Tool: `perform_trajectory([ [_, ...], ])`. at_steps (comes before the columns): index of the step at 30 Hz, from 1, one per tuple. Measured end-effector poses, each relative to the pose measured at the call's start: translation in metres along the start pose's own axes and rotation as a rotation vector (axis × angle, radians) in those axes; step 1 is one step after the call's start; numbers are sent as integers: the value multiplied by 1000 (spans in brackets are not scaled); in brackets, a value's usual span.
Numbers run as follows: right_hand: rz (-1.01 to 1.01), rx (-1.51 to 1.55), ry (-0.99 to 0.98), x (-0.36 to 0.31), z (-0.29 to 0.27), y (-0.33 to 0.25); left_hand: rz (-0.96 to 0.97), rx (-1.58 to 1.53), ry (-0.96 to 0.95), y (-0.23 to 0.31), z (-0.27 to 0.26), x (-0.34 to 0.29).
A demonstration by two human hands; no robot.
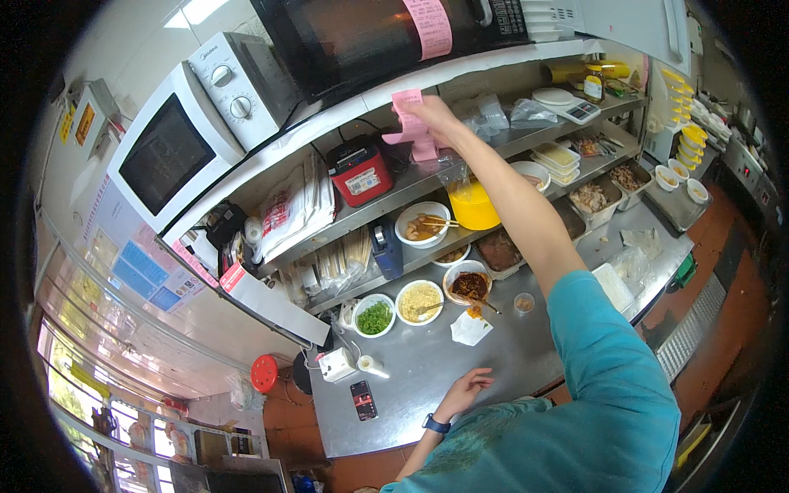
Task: The person assembles a noodle bowl by adding tofu, meat, and broth into a disposable container, then places a lid on it. They use tongs and a ladle to transfer ingredients from metal trays and a pot.
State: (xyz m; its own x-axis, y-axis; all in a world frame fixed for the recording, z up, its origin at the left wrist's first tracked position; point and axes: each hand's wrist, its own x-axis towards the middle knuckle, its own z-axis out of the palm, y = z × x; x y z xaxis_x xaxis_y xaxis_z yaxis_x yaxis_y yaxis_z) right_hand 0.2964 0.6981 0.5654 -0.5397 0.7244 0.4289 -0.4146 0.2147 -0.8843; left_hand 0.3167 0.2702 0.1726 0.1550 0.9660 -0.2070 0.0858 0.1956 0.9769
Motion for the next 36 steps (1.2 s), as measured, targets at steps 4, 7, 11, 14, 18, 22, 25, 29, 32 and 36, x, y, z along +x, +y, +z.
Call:
perform_trajectory([
  [4,15,-102,-103,-46,-9,36,-26,-14,-70,7,1,-10],
  [7,58,-135,-75,-70,-11,60,-36,-156,-54,5,-1,-19],
  [11,158,-24,-60,-81,-8,78,-67,-244,-33,-3,1,-25],
  [14,119,-10,-10,-82,-3,83,-76,-245,-31,-7,1,-25],
  [18,138,62,56,-84,2,87,-92,-248,-32,-8,1,-25],
  [22,192,6,161,-86,9,85,-116,-248,-23,-9,3,-24],
  [25,-109,-375,227,-87,14,80,-121,-233,-11,-8,6,-24],
  [29,4,-676,281,-96,16,75,-113,-218,9,-4,10,-23],
  [32,-59,-700,280,-125,10,76,-124,-192,9,-1,15,-21],
  [36,89,-681,111,-217,-11,80,-131,-223,-29,-7,33,-15],
])
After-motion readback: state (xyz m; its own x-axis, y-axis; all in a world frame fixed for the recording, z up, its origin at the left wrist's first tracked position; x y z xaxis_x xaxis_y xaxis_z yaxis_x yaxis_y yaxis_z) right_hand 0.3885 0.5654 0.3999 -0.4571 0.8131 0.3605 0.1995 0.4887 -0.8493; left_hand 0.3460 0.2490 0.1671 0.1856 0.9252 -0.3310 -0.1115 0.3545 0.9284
